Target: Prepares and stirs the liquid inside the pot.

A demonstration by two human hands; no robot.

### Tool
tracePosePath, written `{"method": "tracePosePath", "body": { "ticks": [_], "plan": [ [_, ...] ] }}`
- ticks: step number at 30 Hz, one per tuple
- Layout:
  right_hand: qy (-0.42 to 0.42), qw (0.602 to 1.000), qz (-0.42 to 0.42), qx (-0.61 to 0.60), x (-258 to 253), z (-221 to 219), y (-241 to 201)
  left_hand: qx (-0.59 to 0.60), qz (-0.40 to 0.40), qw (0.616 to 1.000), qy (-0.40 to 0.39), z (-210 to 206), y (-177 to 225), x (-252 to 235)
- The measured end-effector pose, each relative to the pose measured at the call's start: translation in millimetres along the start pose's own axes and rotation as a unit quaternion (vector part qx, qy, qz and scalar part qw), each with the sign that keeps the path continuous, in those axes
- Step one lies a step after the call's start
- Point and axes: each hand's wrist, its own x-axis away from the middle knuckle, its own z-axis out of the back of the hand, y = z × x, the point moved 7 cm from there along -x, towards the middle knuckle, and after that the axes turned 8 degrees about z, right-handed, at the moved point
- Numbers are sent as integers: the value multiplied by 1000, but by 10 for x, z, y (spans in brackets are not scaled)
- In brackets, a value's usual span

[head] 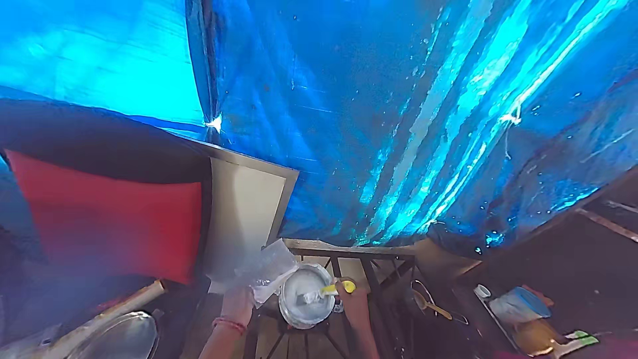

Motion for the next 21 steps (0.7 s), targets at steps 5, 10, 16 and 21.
{"method": "tracePosePath", "body": {
  "ticks": [5, 10, 16, 21],
  "plan": [
    [57, 993, -6, 102, -64, 254, -77, -2, 1, 1000, -9, -67, 1, 26],
    [24, 1000, 15, 6, -46, 27, 31, -20, 1, 1000, -5, -115, -20, 51],
    [106, 991, -24, 73, -18, 272, 56, -15, 1, 1000, -4, -142, -20, 92],
    [28, 999, -19, -13, 50, 78, 63, -24, 6, 1000, 3, -134, -60, 80]
  ]
}}
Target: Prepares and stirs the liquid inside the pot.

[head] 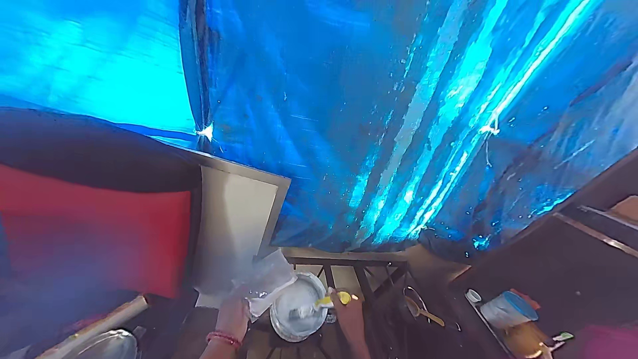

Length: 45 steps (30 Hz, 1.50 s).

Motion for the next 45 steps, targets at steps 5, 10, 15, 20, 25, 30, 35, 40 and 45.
{"method": "tracePosePath", "body": {
  "ticks": [5, 10, 15, 20, 25, 30, 35, 40, 45],
  "plan": [
    [95, 994, -4, 46, 32, 220, 198, 11, -5, 1000, -13, 24, -31, -4],
    [8, 999, -27, -31, 239, 99, 118, 16, -13, 999, -42, -28, -39, 12],
    [94, 994, -22, -51, 168, 221, 312, 3, 0, 1000, -15, 12, -72, 13],
    [-21, 997, -29, -70, 172, 75, 138, 0, 5, 1000, -15, -4, -111, -43],
    [75, 997, -13, -4, 71, 183, 205, -5, 2, 1000, -7, 26, -81, -10],
    [-44, 996, -46, -70, 114, 46, 75, 3, 3, 1000, -2, 64, -70, -33],
    [97, 995, -16, 5, 15, 240, 271, 13, -1, 1000, 5, 98, -31, 44],
    [4, 999, -21, -38, 128, 118, 103, 18, -3, 1000, 6, 99, 3, 51],
    [112, 993, 1, 41, 4, 221, 212, 18, -5, 1000, -2, 104, -26, 46]
  ]
}}
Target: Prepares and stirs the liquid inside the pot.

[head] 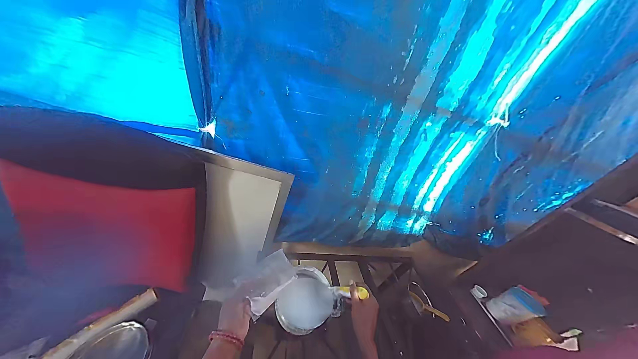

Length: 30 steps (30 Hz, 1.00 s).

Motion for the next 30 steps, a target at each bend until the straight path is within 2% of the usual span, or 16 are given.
{"method": "tracePosePath", "body": {
  "ticks": [1, 3, 5, 6, 8, 10, 12, 14, 16, 19, 21, 24, 26, 27, 30],
  "plan": [
    [-9, 1000, -2, -18, 19, -83, -2, 2, 0, 1000, -2, -3, -20, -13],
    [-82, 993, -35, -74, 80, -225, -42, 11, 1, 1000, -5, 12, -33, -45],
    [-129, 988, -49, -67, 82, -153, -125, 7, 4, 1000, 4, 11, -7, -36],
    [-122, 991, -44, -41, 48, -54, -165, 3, 5, 1000, 9, 8, 4, -24],
    [-58, 998, -11, 11, -17, 78, -164, 2, 8, 1000, 8, 16, 0, -16],
    [1, 1000, 19, 5, -25, -7, -108, 4, 7, 1000, 0, 3, -23, -18],
    [-22, 998, 9, -59, 43, -181, -87, 1, 9, 1000, -9, -32, -59, -9],
    [-95, 990, -22, -98, 109, -250, -170, -8, 7, 1000, -10, -42, -53, -19],
    [-130, 989, -30, -62, 86, -122, -239, -26, 6, 1000, 5, -19, -48, -36],
    [-55, 998, -5, 27, -29, 30, -201, -11, -1, 1000, 3, 8, -33, -61],
    [-17, 999, 20, -21, -12, -90, -154, 9, -3, 1000, 3, 14, -60, -62],
    [-110, 986, -22, -121, 72, -314, -165, 7, 3, 1000, -1, 2, -92, -67],
    [-153, 985, -34, -79, 64, -225, -245, -4, 4, 1000, 2, -1, -78, -79],
    [-142, 988, -32, -48, 36, -138, -252, -10, 6, 1000, 2, 6, -84, -76],
    [-39, 999, -7, -7, -21, -62, -199, -20, 8, 1000, -3, 7, -119, -59]
  ]
}}
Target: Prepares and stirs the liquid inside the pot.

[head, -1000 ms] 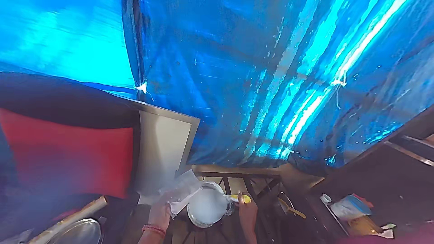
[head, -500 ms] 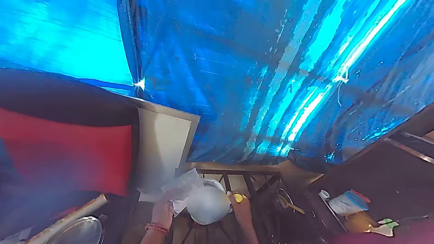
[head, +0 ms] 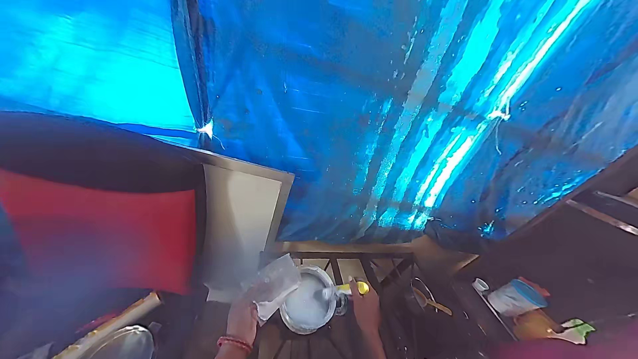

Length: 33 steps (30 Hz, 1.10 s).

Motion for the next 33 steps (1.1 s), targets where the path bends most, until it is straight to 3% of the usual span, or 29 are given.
{"method": "tracePosePath", "body": {
  "ticks": [2, 6, 9, 11, 14, 17, 20, 22, 25, 27, 31, 33],
  "plan": [
    [4, 999, 5, -48, 60, -172, 5, 1, 0, 1000, -3, -6, -7, 28],
    [-115, 991, -6, -72, 162, -222, -134, 16, -8, 1000, -11, -43, 100, 106],
    [-37, 998, -24, 39, 48, 89, -55, 3, -15, 1000, 1, -21, 143, 125],
    [35, 999, -10, 33, 52, 69, 37, -7, -16, 1000, 5, 13, 118, 114],
    [-13, 997, -4, -79, 189, -180, 47, -11, -17, 1000, 1, 6, 100, 100],
    [-84, 996, 15, -23, 211, -54, -110, -10, -18, 1000, -10, -31, 152, 133],
    [-16, 998, 24, 49, 109, 120, -77, -12, -21, 1000, -5, -22, 138, 152],
    [4, 1000, 22, 2, 112, -11, -20, -16, -13, 1000, 5, 9, 96, 153],
    [-93, 987, -18, -127, 178, -225, -11, -7, -8, 1000, 3, -13, 96, 154],
    [-120, 985, -31, -119, 179, -132, -23, -3, -14, 1000, -2, -14, 126, 161],
    [5, 998, -5, -62, 66, 19, 148, -18, -20, 1000, 1, -7, 121, 211],
    [-3, 993, -16, -114, 120, -139, 185, -14, -15, 1000, 2, -21, 93, 231]
  ]
}}
